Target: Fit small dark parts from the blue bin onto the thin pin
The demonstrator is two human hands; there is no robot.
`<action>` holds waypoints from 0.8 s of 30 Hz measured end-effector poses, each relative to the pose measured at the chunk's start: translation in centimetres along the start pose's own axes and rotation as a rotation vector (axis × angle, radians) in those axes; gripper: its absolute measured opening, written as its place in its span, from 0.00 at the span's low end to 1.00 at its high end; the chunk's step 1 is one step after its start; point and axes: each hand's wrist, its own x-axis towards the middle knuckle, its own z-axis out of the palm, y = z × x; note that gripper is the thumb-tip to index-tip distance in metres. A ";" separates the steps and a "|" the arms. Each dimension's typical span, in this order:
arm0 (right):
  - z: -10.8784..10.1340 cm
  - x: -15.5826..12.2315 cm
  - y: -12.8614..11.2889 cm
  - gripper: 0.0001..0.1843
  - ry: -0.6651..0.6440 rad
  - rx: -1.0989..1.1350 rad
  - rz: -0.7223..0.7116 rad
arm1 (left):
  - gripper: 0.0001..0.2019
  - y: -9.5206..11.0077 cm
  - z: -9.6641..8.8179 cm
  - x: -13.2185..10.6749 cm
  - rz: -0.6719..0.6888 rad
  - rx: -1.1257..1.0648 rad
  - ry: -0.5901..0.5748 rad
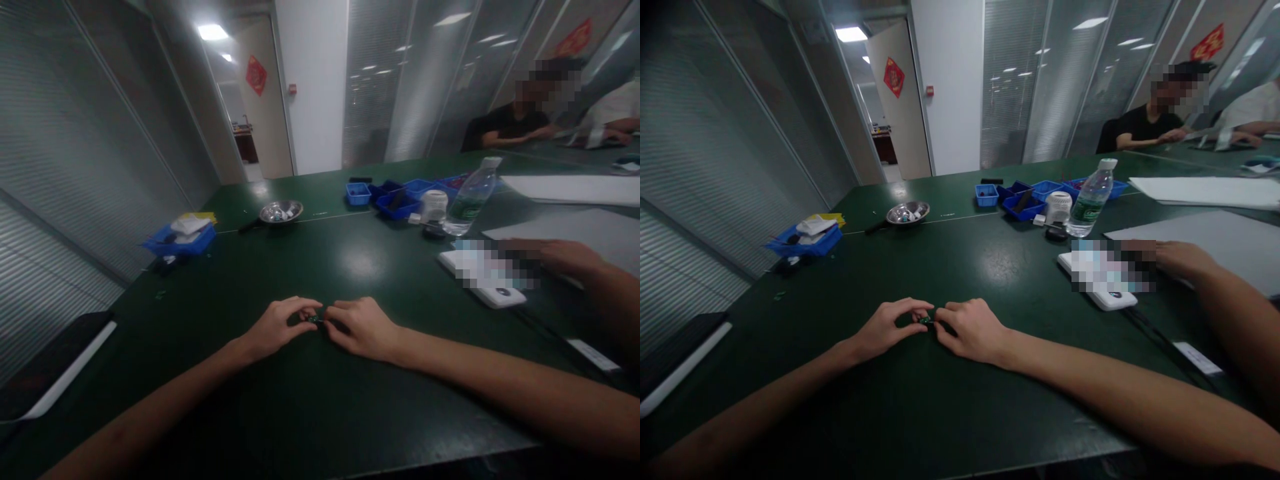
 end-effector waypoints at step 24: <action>-0.2 -0.1 0.3 0.14 0.030 0.063 0.128 | 0.11 0.9 -0.6 0.2 -0.001 0.101 -0.030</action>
